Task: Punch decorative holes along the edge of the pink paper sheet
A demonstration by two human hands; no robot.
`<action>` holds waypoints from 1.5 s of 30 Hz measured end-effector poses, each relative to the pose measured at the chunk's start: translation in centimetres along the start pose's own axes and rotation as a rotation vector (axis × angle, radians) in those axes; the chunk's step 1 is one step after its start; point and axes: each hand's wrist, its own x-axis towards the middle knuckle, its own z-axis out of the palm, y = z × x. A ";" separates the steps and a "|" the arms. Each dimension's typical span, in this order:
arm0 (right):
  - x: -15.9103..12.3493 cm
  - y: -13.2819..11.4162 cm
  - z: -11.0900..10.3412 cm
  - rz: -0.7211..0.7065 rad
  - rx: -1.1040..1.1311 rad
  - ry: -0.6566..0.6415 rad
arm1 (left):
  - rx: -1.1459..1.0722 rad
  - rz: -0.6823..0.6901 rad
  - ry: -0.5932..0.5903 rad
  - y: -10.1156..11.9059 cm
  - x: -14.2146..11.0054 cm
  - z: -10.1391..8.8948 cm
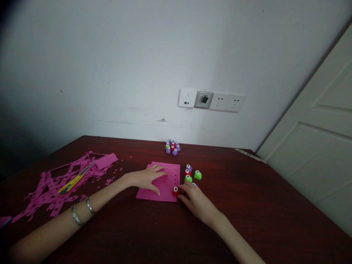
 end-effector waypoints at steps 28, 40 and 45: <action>2.3 0.3 -1.5 0.617 0.440 -0.358 | -0.393 -0.127 0.248 2.8 1.3 -1.3; 3.4 0.2 -1.3 0.645 0.325 -0.470 | -0.528 -0.208 -0.047 4.2 2.8 -1.1; 3.3 -0.2 -1.1 0.655 0.366 -0.470 | -0.544 -0.192 -0.188 4.7 3.6 -0.6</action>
